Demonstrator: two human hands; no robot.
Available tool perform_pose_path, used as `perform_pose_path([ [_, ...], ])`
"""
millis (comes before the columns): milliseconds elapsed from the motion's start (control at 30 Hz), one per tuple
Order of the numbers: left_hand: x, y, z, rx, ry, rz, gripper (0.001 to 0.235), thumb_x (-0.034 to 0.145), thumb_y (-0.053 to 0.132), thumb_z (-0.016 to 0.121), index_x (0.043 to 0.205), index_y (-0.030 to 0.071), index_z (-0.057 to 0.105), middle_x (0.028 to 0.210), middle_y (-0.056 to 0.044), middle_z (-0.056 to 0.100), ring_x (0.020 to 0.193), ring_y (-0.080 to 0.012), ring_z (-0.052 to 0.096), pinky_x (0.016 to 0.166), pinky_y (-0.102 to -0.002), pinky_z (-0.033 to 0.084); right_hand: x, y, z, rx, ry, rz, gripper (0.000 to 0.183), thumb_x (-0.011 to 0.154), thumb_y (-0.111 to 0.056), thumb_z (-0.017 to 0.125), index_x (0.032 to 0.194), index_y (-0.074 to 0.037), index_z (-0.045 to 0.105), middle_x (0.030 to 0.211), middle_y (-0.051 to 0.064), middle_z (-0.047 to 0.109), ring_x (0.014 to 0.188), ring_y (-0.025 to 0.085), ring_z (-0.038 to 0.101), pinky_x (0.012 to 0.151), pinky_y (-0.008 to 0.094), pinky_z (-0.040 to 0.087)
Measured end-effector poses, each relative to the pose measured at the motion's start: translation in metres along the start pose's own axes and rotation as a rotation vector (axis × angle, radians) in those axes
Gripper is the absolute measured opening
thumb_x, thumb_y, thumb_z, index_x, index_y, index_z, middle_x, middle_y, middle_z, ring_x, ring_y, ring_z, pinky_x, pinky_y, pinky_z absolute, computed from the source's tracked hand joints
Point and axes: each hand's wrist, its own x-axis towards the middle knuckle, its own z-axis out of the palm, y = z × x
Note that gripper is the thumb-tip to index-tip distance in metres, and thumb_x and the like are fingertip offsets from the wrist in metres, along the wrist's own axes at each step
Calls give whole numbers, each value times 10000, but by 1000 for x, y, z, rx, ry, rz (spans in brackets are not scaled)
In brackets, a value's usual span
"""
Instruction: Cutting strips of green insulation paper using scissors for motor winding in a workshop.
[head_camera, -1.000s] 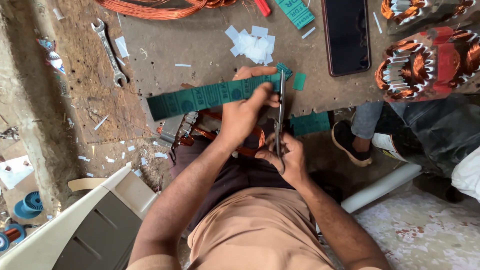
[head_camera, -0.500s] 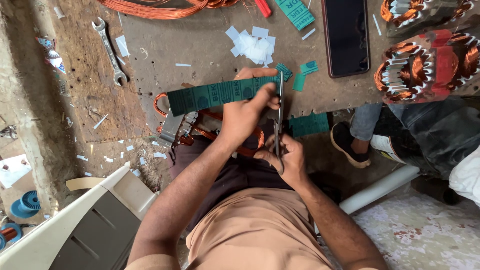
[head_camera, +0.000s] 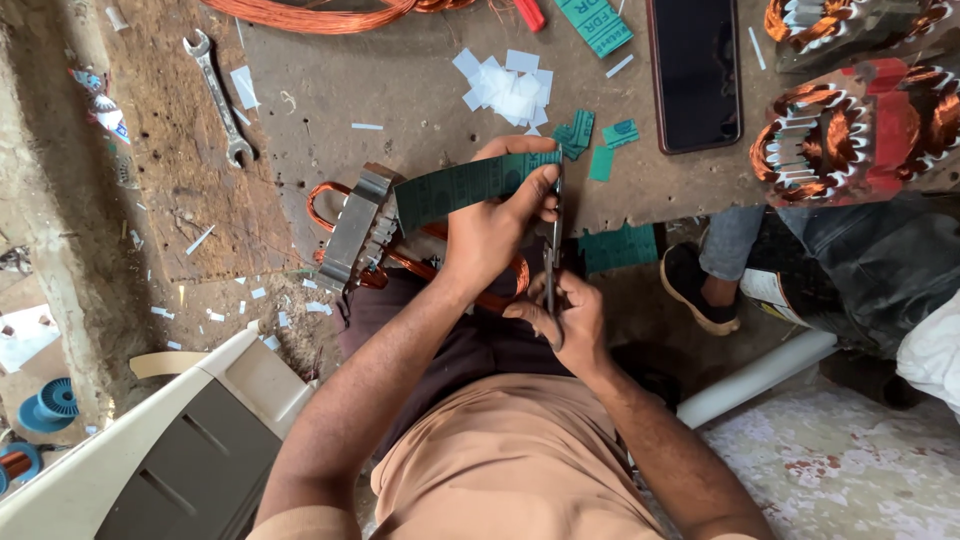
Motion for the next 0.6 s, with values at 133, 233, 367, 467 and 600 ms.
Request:
perform_pose_path([
  [133,0,3,-5,-42,-35,103,199,1018,96,611,1197,14,642,1078,13,616,797,-87,688,726,-258,624,6,-9,2,43,-28,-37,398,830,-224,885,1049,-22,621,746,-41,620,638,33,558,584,202,461],
  [233,-1,0,-4,-153,-51,30,233,1050,122,562,1257,33,624,971,-29,680,796,-98,698,737,-272,630,9,-18,3,-30,-35,-149,469,826,-235,874,1142,-26,597,764,-48,570,684,28,537,640,193,451],
  [367,0,2,1,69,2,-78,229,1029,86,671,1249,25,645,841,-47,664,677,-80,614,608,-245,538,4,-8,2,-119,-1,-115,419,829,-202,881,1080,-14,603,720,-44,576,636,34,526,600,200,434],
  [467,0,0,-1,34,-8,-58,226,1024,67,673,1243,24,637,895,-34,671,718,-72,631,634,-247,567,0,3,1,-63,11,-28,357,844,-171,886,992,1,610,721,-32,646,608,41,543,563,207,437],
  [600,0,3,-3,-5,-38,57,200,1038,49,632,1235,24,615,1011,-4,657,777,-74,675,692,-255,620,3,0,1,1,-8,-45,365,845,-165,879,1024,1,609,763,-32,650,637,37,557,580,200,454],
])
